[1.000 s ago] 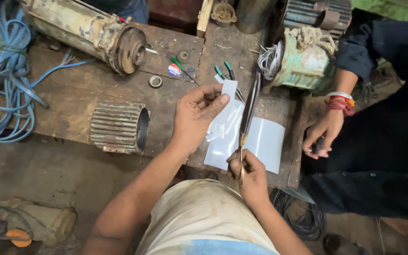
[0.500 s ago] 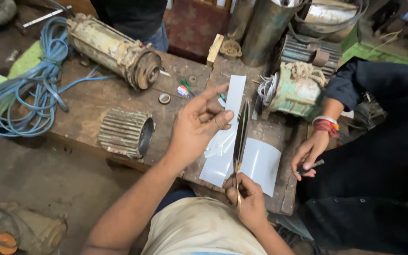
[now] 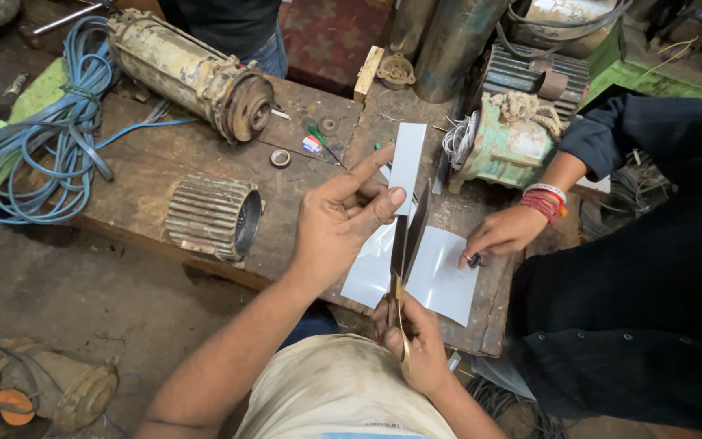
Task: The person cuts strips of white insulation tape using scissors and applies them to the grooves of a cylindrical motor component. They repeat this process, peeling backing and pressing the tape into place.
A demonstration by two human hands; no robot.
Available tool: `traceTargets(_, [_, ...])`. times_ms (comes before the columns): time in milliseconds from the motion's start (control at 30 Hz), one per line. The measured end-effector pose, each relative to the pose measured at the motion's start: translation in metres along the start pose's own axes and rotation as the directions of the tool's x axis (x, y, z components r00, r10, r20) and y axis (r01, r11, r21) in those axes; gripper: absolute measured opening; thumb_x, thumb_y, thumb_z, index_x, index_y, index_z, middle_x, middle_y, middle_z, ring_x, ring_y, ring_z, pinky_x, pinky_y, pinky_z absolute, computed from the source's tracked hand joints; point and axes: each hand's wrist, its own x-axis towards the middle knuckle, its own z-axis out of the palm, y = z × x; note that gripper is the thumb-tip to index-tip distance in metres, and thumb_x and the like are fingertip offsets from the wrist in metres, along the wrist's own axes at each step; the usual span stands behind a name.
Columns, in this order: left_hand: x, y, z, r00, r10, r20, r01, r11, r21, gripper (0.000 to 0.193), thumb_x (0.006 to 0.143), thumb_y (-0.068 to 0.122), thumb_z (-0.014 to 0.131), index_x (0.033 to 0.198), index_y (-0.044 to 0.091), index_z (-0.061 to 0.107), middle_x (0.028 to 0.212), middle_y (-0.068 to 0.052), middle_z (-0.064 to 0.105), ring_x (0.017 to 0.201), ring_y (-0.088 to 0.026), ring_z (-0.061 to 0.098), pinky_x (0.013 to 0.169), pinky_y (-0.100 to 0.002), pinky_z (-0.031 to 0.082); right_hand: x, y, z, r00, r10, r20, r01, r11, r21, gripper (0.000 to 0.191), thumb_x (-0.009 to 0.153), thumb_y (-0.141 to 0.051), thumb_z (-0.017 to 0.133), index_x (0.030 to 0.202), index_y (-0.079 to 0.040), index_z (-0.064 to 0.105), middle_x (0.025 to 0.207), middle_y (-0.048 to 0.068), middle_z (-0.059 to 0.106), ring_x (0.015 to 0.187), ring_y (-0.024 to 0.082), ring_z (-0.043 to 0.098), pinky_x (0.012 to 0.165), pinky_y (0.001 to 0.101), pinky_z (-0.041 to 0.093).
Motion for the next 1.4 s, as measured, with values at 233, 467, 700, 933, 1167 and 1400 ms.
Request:
traceTargets(233, [-0.002, 0.002, 0.0, 0.999, 0.039, 0.019, -0.039, 0.999, 0.01, 0.054, 0.095, 0.011, 0.076, 0.145, 0.002, 0.06, 0.086, 0.005, 0.063, 0.075, 0.0, 0.054, 0.068, -0.016, 0.048, 0.002, 0.003, 0.003, 1.0, 0.019, -0.019, -0.019, 1.0, 0.009, 0.057, 0.092, -0.056, 0.071, 0.097, 0.0, 0.061, 0.075, 0.0, 0.057, 0.063, 0.009, 0.053, 0.057, 0.0253, 0.044])
traceTargets(467, [0.002, -0.003, 0.004, 0.998, 0.047, 0.032, -0.045, 0.998, -0.038, 0.054, 0.095, 0.011, 0.076, 0.145, 0.001, 0.059, 0.087, 0.005, 0.064, 0.078, 0.0, 0.057, 0.071, -0.017, 0.053, 0.004, 0.0, 0.001, 0.998, 0.008, -0.057, -0.015, 0.992, -0.126, 0.038, 0.096, -0.038, 0.072, 0.098, -0.002, 0.061, 0.072, -0.001, 0.057, 0.063, 0.007, 0.051, 0.057, 0.0244, 0.043])
traceTargets(700, [0.006, -0.009, 0.011, 0.997, 0.065, 0.046, -0.065, 0.998, 0.0, 0.053, 0.097, 0.01, 0.075, 0.146, 0.0, 0.059, 0.086, 0.005, 0.062, 0.078, -0.001, 0.056, 0.071, -0.018, 0.05, 0.004, 0.005, -0.003, 0.993, -0.027, -0.114, 0.014, 0.993, -0.115, 0.035, 0.095, -0.032, 0.072, 0.086, -0.003, 0.055, 0.072, 0.0, 0.057, 0.06, 0.007, 0.049, 0.053, 0.0248, 0.04])
traceTargets(933, [0.012, -0.014, 0.013, 0.997, 0.04, 0.066, -0.045, 0.995, 0.086, 0.052, 0.096, 0.013, 0.075, 0.145, 0.002, 0.059, 0.086, 0.003, 0.067, 0.077, -0.002, 0.06, 0.07, -0.019, 0.054, 0.008, 0.013, -0.006, 0.995, -0.026, -0.098, 0.03, 0.999, 0.04, 0.039, 0.098, -0.034, 0.072, 0.084, -0.003, 0.052, 0.07, 0.001, 0.055, 0.058, 0.008, 0.048, 0.051, 0.0252, 0.038])
traceTargets(1167, [0.006, -0.02, 0.016, 0.991, -0.041, 0.129, 0.025, 0.992, 0.123, 0.053, 0.095, 0.013, 0.075, 0.145, 0.003, 0.06, 0.085, 0.002, 0.07, 0.074, -0.001, 0.06, 0.068, -0.02, 0.054, 0.012, 0.015, -0.02, 0.994, -0.055, -0.092, 0.058, 0.998, 0.039, 0.047, 0.095, -0.048, 0.069, 0.091, -0.003, 0.056, 0.075, -0.001, 0.054, 0.06, 0.006, 0.047, 0.053, 0.0226, 0.036])
traceTargets(1400, [0.009, -0.028, 0.013, 0.987, -0.106, 0.118, 0.096, 0.992, 0.085, 0.052, 0.095, 0.011, 0.075, 0.145, 0.004, 0.062, 0.083, 0.002, 0.069, 0.072, -0.002, 0.058, 0.066, -0.02, 0.052, 0.016, 0.031, -0.016, 0.983, 0.034, -0.182, -0.033, 0.999, 0.008, 0.046, 0.095, -0.044, 0.074, 0.085, -0.004, 0.053, 0.072, -0.001, 0.056, 0.058, 0.008, 0.05, 0.052, 0.0245, 0.041])
